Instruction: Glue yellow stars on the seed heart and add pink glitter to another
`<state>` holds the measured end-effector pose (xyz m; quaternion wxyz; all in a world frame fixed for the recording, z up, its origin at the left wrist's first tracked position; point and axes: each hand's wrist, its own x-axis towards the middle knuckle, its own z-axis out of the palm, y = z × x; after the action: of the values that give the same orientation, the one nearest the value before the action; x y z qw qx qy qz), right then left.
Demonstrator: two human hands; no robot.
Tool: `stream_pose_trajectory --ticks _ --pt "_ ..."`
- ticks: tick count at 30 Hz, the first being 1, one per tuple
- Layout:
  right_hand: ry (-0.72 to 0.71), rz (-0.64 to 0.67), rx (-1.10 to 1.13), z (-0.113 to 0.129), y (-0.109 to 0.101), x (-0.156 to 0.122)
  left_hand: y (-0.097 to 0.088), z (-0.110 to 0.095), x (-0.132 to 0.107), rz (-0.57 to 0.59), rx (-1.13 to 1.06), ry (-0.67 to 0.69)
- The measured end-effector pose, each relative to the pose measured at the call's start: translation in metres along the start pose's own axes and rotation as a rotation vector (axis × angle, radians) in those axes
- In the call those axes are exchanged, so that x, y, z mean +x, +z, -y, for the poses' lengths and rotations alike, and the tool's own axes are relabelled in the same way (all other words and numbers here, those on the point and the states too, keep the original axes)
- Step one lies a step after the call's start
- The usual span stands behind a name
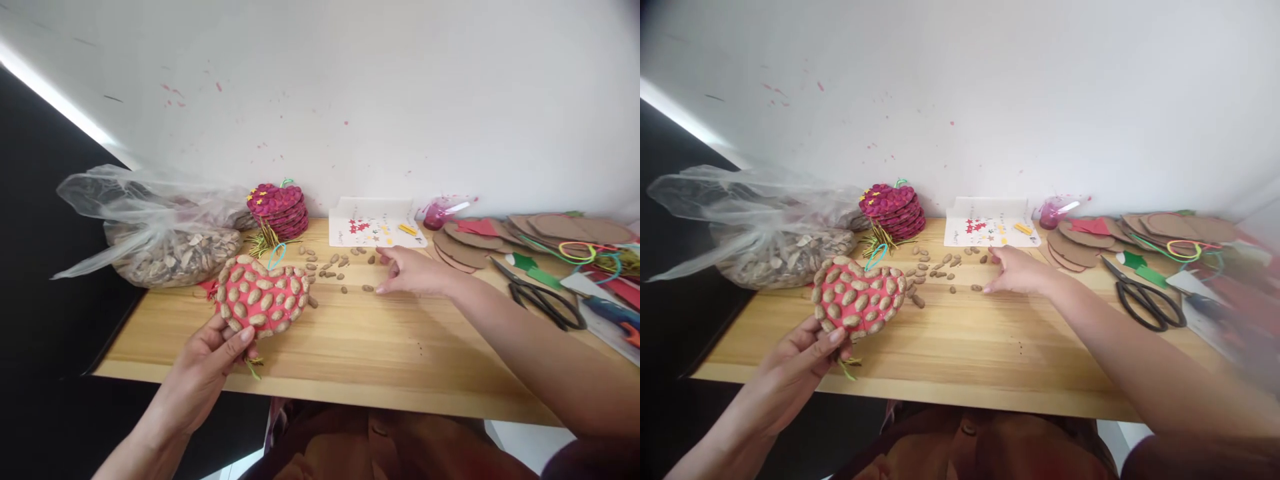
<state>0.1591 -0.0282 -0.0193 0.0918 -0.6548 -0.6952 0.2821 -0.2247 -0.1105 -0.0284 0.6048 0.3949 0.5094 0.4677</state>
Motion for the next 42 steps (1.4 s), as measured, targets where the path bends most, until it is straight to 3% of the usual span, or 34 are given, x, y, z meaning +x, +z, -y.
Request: stream_pose_trajectory --ticks 6,17,22,26,29,37,42 --pt "-0.078 0.021 -0.060 0.047 0.015 0.032 0.000 0.012 -0.011 -0.070 -0.042 -0.018" --pt "-0.155 0.010 0.080 0.098 0.044 0.055 0.006 0.016 -0.011 -0.061 -0.099 -0.017" --pt "-0.094 0.000 0.286 0.087 0.031 0.043 0.003 0.014 -0.011 -0.056 -0.130 0.015" --pt "-0.038 0.198 0.456 0.067 0.022 0.018 -0.010 0.012 -0.011 -0.123 -0.144 0.031" --pt "0.012 0.348 0.680 0.067 0.031 0.013 -0.013 0.010 -0.010 -0.145 -0.143 0.041" --pt "0.014 0.289 0.869 0.097 0.055 0.035 0.006 0.005 -0.014 -0.122 -0.093 0.033" --pt "-0.034 0.545 0.945 0.102 0.069 0.018 0.005 0.008 -0.017 -0.167 -0.077 0.009"
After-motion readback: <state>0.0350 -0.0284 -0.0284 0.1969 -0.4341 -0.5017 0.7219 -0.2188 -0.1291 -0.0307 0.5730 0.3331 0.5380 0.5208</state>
